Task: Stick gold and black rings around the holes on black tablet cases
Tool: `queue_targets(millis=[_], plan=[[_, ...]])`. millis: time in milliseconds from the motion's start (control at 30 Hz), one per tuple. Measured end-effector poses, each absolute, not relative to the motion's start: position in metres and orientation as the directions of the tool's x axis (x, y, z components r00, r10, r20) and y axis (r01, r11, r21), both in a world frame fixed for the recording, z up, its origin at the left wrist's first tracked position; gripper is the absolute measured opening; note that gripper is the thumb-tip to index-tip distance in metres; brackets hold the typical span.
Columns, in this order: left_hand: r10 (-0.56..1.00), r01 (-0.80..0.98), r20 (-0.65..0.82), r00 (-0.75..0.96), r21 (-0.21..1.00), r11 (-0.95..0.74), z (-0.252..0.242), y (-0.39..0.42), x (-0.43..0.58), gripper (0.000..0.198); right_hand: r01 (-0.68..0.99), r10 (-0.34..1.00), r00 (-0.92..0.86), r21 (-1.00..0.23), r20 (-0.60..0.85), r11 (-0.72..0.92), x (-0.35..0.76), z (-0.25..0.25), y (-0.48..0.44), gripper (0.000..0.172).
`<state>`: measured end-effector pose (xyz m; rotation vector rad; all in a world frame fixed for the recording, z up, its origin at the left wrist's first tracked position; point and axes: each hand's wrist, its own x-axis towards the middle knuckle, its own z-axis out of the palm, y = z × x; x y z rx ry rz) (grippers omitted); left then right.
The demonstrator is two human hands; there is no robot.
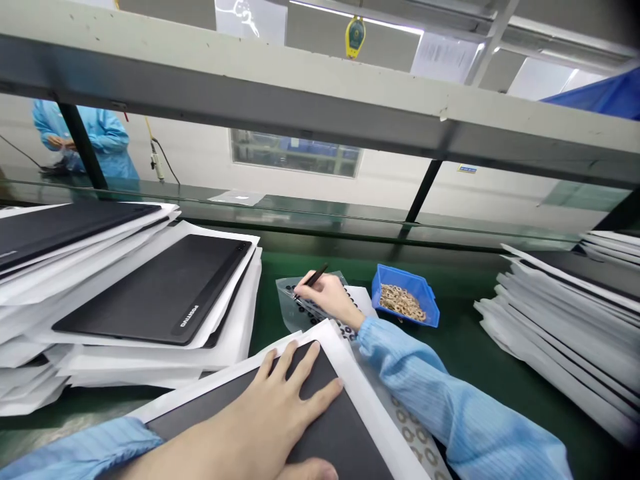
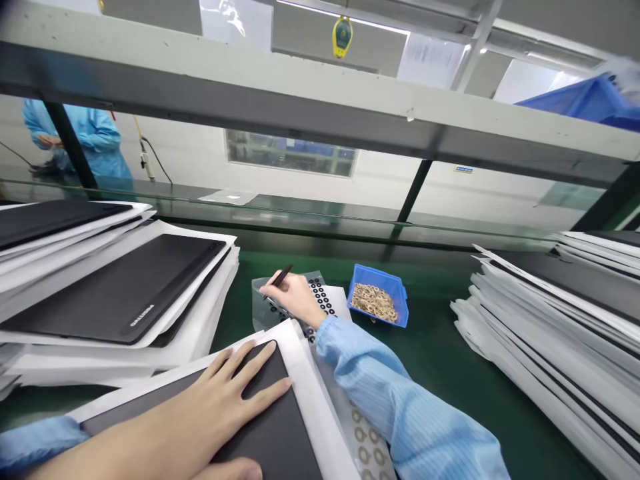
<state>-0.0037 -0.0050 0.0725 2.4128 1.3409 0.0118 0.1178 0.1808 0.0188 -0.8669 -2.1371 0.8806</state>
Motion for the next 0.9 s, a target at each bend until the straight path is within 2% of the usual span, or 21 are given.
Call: queue_targets(millis=[100,167,233,300,433,567,733,900], plan=[[0.823,0.803,-0.131,0.553,0.346,-0.485,0.063,-0.001,-0.008,0.065,0.393,0.786,-0.541,-0.737,0.298,0.55,0.14,0.043,0.171,0.03],[0.836,0.797,-0.054,0.546,0.341,-0.499,0.053,0.003,-0.013,0.063,0.458,0.786,-0.574,-0.707,0.228,0.539,0.155,0.054,0.163,0.027],[0.869,0.81,0.049,0.493,0.34,-0.478,0.043,0.009,-0.019,0.063,0.517,0.784,-0.601,-0.672,0.157,0.531,0.166,0.059,0.154,0.024],[0.903,0.837,0.109,0.416,0.341,-0.428,0.035,0.015,-0.024,0.064,0.567,0.787,-0.611,-0.644,0.09,0.514,0.172,0.061,0.148,0.028],[0.949,0.891,0.089,0.304,0.325,-0.316,0.035,0.022,-0.028,0.067,0.622,0.745,-0.657,-0.642,-0.116,0.448,0.175,0.065,0.141,0.041],[0.961,0.909,0.023,0.275,0.321,-0.267,0.042,0.021,-0.025,0.067,0.604,0.649,-0.721,-0.68,-0.243,0.417,0.175,0.07,0.136,0.039],[0.961,0.892,0.03,0.276,0.363,-0.268,0.043,0.018,-0.024,0.063,0.495,0.641,-0.751,-0.778,-0.16,0.386,0.172,0.074,0.125,0.025],[0.975,0.827,0.065,0.211,0.52,-0.214,0.052,0.018,-0.026,0.058,0.329,0.708,-0.701,-0.841,0.087,0.429,0.171,0.088,0.103,0.028]])
